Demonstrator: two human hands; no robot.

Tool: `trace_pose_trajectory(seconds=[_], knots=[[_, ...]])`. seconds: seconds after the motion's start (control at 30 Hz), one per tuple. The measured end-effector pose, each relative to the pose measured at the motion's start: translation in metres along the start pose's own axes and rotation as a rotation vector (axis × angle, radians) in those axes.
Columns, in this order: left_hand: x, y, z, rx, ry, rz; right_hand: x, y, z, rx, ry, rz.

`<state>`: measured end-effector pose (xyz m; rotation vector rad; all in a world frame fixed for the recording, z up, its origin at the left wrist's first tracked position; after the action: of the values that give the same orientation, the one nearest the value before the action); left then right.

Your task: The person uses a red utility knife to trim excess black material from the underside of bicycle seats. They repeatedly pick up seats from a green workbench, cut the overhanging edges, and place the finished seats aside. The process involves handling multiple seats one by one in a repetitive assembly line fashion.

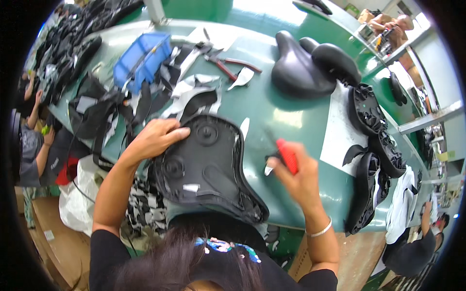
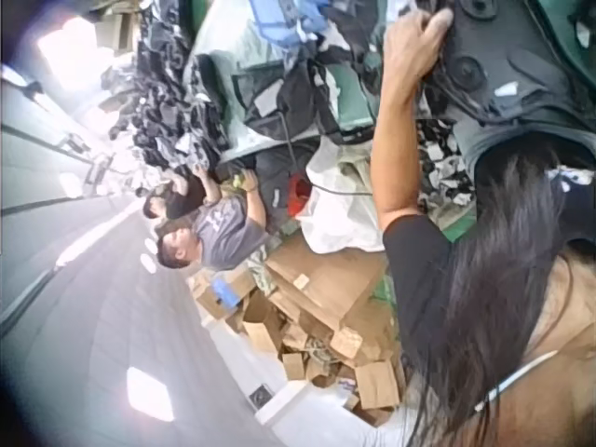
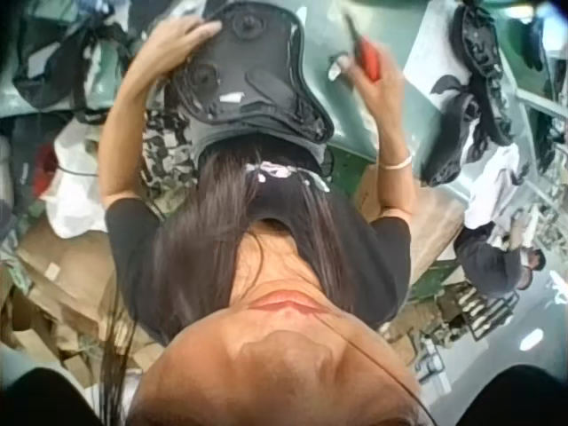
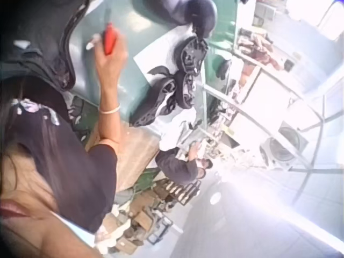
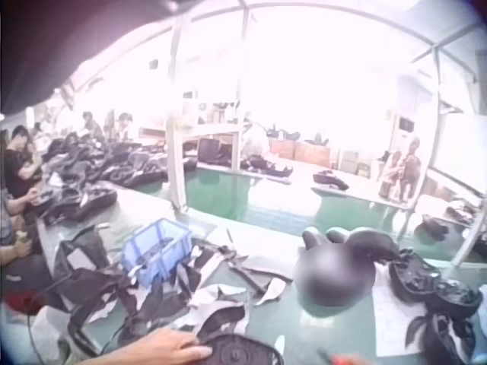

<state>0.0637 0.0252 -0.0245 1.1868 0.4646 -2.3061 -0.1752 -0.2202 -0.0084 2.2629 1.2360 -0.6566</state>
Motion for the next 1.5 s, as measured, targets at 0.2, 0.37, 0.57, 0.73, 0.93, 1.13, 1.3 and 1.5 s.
trace_pose_trajectory(seconds=[0.2,0.37,0.57,0.73,0.93,1.13,1.3,1.5], knots=[[-0.043,0.070,0.013,-0.218,-1.011,0.212,-0.046,0.106,0.057,0.333,0.543,0.448],[-0.022,0.125,0.041,-0.243,-1.009,0.056,-0.032,0.116,0.076,0.310,0.836,0.349],[0.017,0.109,0.058,-0.297,-1.115,-0.248,-0.010,0.029,-0.010,-0.242,0.088,0.178],[0.027,0.084,0.058,-0.428,-1.735,-0.456,0.010,-0.001,-0.068,-0.689,-0.398,-0.404],[0.018,0.037,0.028,-0.202,-1.359,-0.175,0.000,-0.034,-0.033,-0.177,0.038,-0.125],[-0.009,0.045,0.063,-0.195,-1.048,-0.268,-0.020,-0.014,-0.017,-0.482,-0.373,-0.093],[-0.016,0.065,0.073,-0.114,-0.787,-0.306,-0.029,0.012,-0.021,-0.534,-0.726,-0.354],[-0.013,0.039,0.066,-0.193,-0.777,-0.107,0.017,-0.063,-0.015,-0.174,-0.524,-0.216]])
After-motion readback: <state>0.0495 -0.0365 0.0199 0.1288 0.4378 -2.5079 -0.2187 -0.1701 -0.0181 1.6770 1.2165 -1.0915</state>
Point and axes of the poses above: each hand's wrist, its own y-axis towards the middle knuckle, its own x-axis out of the palm, z = x × y, the point moved 1 cm from there along y, towards the middle knuckle
